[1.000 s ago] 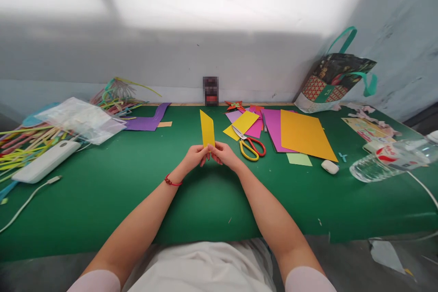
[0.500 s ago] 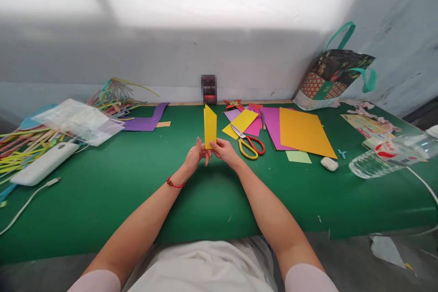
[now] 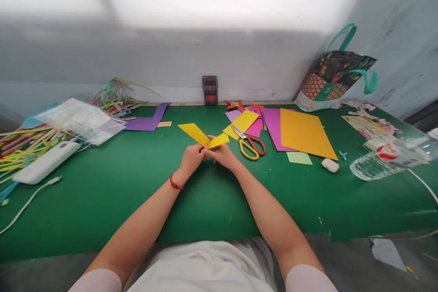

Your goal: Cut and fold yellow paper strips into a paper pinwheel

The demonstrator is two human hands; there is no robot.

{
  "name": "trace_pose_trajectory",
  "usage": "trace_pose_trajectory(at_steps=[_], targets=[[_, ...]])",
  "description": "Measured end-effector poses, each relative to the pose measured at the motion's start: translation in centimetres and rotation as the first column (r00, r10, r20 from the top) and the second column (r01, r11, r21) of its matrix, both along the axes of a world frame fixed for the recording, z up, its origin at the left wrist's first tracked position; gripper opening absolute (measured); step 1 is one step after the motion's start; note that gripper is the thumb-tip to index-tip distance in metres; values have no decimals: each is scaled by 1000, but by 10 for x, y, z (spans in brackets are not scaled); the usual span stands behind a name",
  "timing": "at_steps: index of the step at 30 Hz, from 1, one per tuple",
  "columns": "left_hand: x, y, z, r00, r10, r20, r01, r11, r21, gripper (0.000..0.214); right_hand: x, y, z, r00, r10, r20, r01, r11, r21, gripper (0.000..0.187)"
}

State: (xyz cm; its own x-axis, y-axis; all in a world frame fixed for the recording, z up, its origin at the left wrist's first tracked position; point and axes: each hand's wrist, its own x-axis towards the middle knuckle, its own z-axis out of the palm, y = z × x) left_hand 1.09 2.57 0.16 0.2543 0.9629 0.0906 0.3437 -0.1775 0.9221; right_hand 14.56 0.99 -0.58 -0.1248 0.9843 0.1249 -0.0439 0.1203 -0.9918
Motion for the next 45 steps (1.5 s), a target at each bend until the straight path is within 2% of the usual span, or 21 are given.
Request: trace_pose_trajectory(at_steps=[2,4,7,8,12,16,18,22,27,31,37,42,45], targets=[[1,-1,-2,996,89,-23,-88,995,44,29,-9,-3,-1,996,-92,-6,92,996,13,46],[3,-2,-3,988,154,-13,-153,985,86,24,-15,-6,0,980,-196,-34,197,980,24,34],[8,-1,-3,964,224,145,-240,965,106,6,-16,-8,2,954,-299,-39,301,950,85,26],[10,-1,-3,945,230,231,-254,964,79,1,-16,-9,2,947,-321,-24,322,940,111,25],[12,2,-1,839,235,491,-209,972,-108,14,-12,-5,2,920,-392,7,387,911,142,23],[10,4,2,651,315,691,-72,931,-357,16,-9,1,2,874,-430,-225,440,898,-8,27],[9,5,5,604,346,717,-1,901,-434,9,-7,3,4,837,-421,-350,407,906,-116,30],[9,4,10,586,349,731,74,876,-477,11,0,4,10,806,-354,-474,257,931,-257,32],[9,0,12,515,343,785,187,849,-494,11,4,-1,12,791,-211,-574,67,963,-262,28],[10,-4,12,445,372,815,282,805,-521,15,1,-4,9,762,-120,-636,-46,970,-238,23],[15,-10,15,342,485,805,350,729,-588,27,-6,-3,1,685,-113,-719,-94,966,-241,13],[18,-14,18,315,520,794,365,706,-607,29,-13,1,-4,624,-175,-761,-93,951,-294,6],[18,-11,16,312,538,783,348,703,-621,26,-15,4,-6,621,-200,-758,-88,943,-322,3]])
